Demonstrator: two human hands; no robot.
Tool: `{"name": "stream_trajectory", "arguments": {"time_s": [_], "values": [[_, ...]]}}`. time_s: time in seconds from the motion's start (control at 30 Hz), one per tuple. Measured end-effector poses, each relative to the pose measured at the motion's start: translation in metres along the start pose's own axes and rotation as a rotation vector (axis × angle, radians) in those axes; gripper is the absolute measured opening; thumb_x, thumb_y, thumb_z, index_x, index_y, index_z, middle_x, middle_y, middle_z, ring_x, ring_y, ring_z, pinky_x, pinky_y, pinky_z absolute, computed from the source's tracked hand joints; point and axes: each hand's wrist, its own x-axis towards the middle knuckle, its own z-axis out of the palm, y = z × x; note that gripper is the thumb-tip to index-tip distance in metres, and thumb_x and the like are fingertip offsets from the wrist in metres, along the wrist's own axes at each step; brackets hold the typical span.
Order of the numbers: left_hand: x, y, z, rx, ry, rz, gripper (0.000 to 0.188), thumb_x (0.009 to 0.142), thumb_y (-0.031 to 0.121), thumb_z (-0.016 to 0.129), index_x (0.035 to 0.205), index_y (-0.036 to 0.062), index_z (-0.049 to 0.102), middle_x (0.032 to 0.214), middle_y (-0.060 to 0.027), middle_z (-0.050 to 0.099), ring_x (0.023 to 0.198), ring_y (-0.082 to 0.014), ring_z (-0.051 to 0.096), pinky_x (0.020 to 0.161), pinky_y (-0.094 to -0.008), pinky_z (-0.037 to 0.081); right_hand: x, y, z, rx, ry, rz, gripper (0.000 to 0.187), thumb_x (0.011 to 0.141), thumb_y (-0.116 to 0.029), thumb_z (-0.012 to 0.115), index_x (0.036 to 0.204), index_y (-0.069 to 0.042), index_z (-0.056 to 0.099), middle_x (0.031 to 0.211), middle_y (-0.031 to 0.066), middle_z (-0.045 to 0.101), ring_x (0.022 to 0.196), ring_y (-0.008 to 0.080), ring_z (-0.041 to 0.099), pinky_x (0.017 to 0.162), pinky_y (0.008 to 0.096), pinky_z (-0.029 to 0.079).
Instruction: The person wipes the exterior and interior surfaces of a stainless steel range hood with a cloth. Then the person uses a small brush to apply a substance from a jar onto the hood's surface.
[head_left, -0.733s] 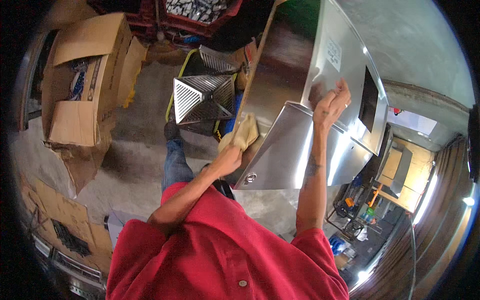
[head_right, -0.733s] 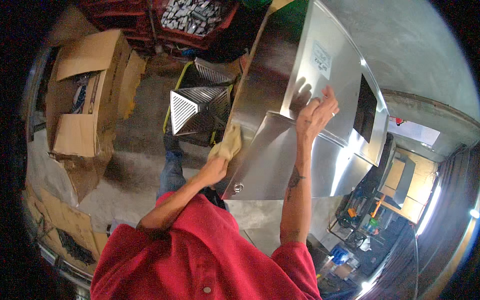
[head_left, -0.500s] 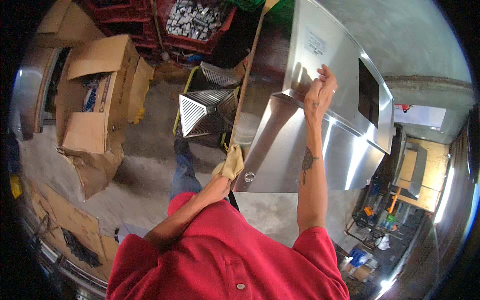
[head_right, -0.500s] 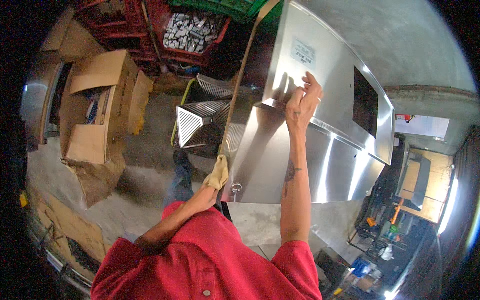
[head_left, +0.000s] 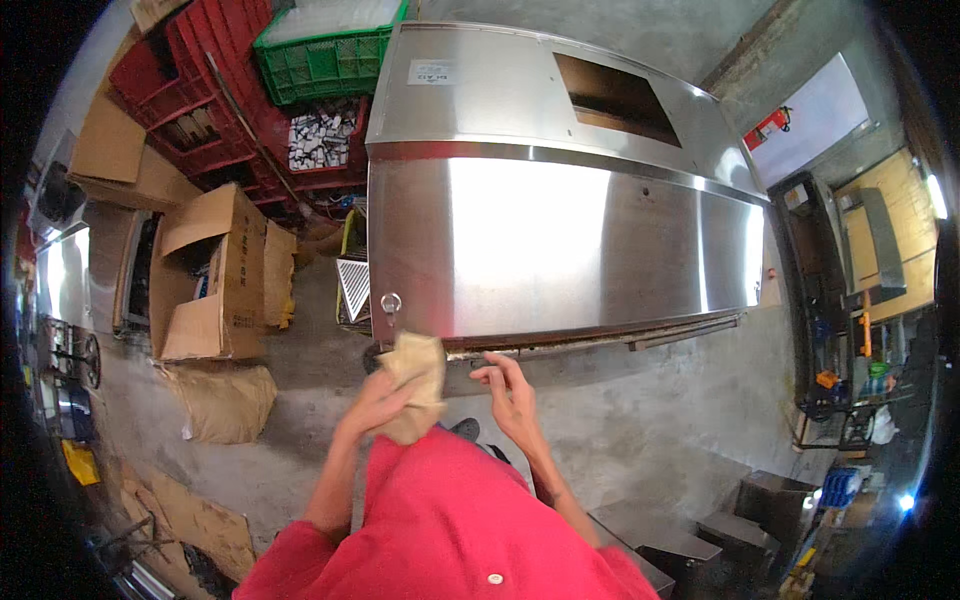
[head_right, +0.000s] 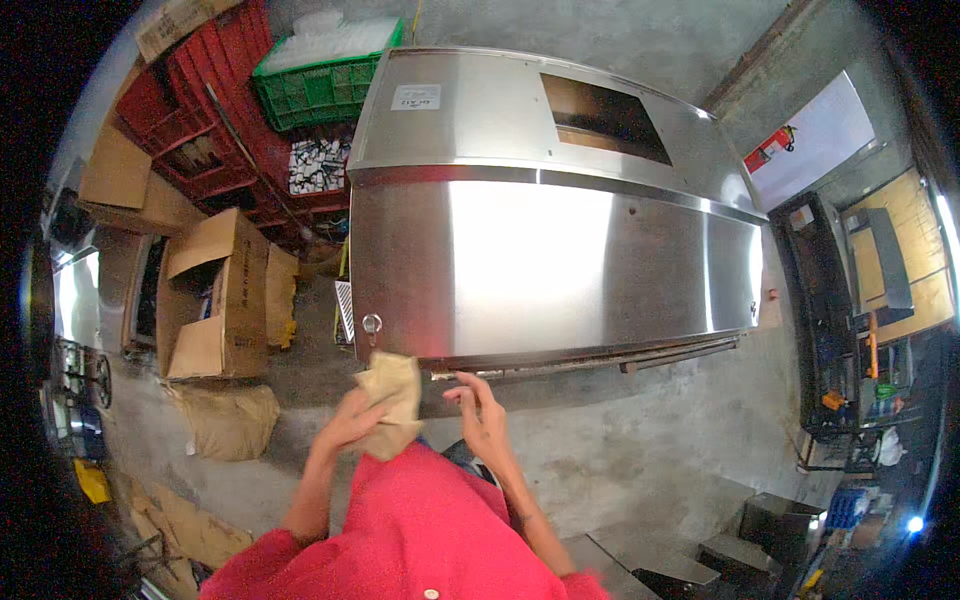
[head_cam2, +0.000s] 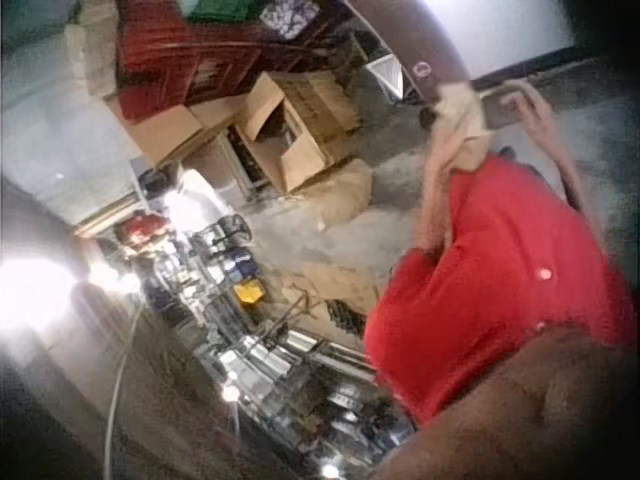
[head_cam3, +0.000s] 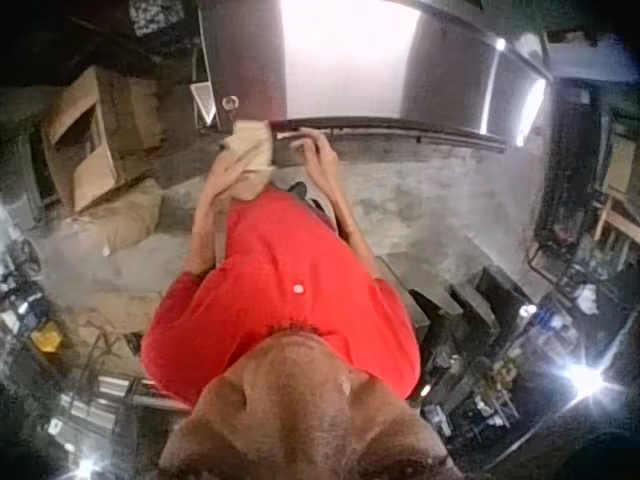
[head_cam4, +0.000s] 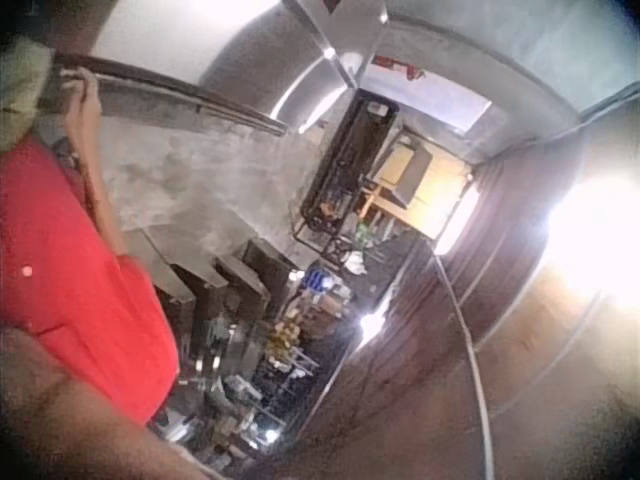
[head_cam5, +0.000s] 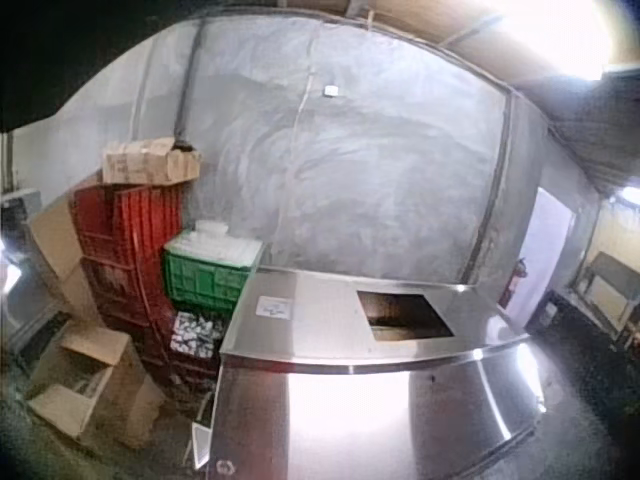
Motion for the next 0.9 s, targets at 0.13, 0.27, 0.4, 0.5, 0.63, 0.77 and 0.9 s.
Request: {"name": "stream_trajectory", "arguments": {"time_s": [0.13,0.27,0.4,0.5,0.63,0.77,0.9], "values": [[0.059,0.08,0.116,-0.375,-0.305,0.005,0.042,0.112,0.033,0.054,0.132,-0.0021,0.066,0.119,-0.0076,0.071,0.107,-0.0172,0.067,0.094,-0.0345,0.055,-0.057,0.032,-0.044,0.058,0.269,-0.059,0.054,0.109,-0.028,0.067,0.151,0.0,0.048,0.127,0.0145,0.068,0.114,0.0212,0.065,0.098,0.0352,0.054],[0.096,0.12,0.198,-0.622,-0.736,-0.24,0.049,0.116,0.046,0.048,0.132,0.0034,0.066,0.118,-0.01,0.07,0.106,-0.0168,0.069,0.093,-0.0337,0.057,-0.075,0.037,-0.111,0.309,0.62,0.21,0.056,0.108,-0.035,0.069,0.146,0.001,0.05,0.127,0.0112,0.067,0.112,0.0207,0.065,0.097,0.0358,0.054],[0.125,0.159,0.248,-0.7,-0.621,-0.325,0.04,0.116,0.033,0.051,0.139,0.0022,0.061,0.134,-0.0151,0.067,0.117,-0.0228,0.069,0.102,-0.0371,0.058,-0.097,0.08,-0.175,0.681,0.919,0.275,0.046,0.107,-0.03,0.069,0.139,0.001,0.058,0.124,0.0091,0.069,0.106,0.0179,0.067,0.094,0.0325,0.054],[0.174,0.141,0.301,-0.816,-0.431,-0.376,0.04,0.111,0.023,0.061,0.143,0.0006,0.056,0.14,-0.0184,0.064,0.127,-0.0304,0.064,0.111,-0.0468,0.055,-0.113,0.126,-0.213,0.635,0.84,0.339,0.045,0.105,-0.023,0.068,0.141,0.002,0.058,0.125,0.0089,0.069,0.109,0.0175,0.067,0.096,0.0324,0.054],[0.239,0.105,0.353,-1.266,-0.085,-0.515,0.034,0.104,0.014,0.066,0.132,-0.0005,0.055,0.143,-0.0201,0.062,0.138,-0.0335,0.058,0.121,-0.0511,0.048,-0.1,0.173,-0.256,0.541,0.774,0.416,0.044,0.104,-0.016,0.064,0.143,0.002,0.057,0.129,0.0092,0.068,0.116,0.0195,0.065,0.1,0.0342,0.053],[0.266,0.09,0.373,-1.497,-0.004,-0.561,0.015,0.096,0.0,0.061,0.112,0.001,0.061,0.132,-0.0183,0.064,0.134,-0.0326,0.059,0.123,-0.0495,0.045,-0.074,0.181,-0.297,0.486,0.777,0.604,0.045,0.104,-0.012,0.062,0.147,-0.001,0.056,0.133,0.0097,0.068,0.12,0.022,0.065,0.102,0.035,0.054],[0.269,0.101,0.395,-1.616,0.158,-0.666,0.012,0.088,-0.006,0.061,0.099,-0.0002,0.06,0.117,-0.0148,0.064,0.128,-0.0335,0.062,0.123,-0.0507,0.046,-0.058,0.207,-0.346,0.494,0.473,0.461,0.05,0.104,-0.01,0.061,0.153,-0.004,0.052,0.136,0.0094,0.067,0.122,0.0205,0.065,0.104,0.0344,0.054]]}}
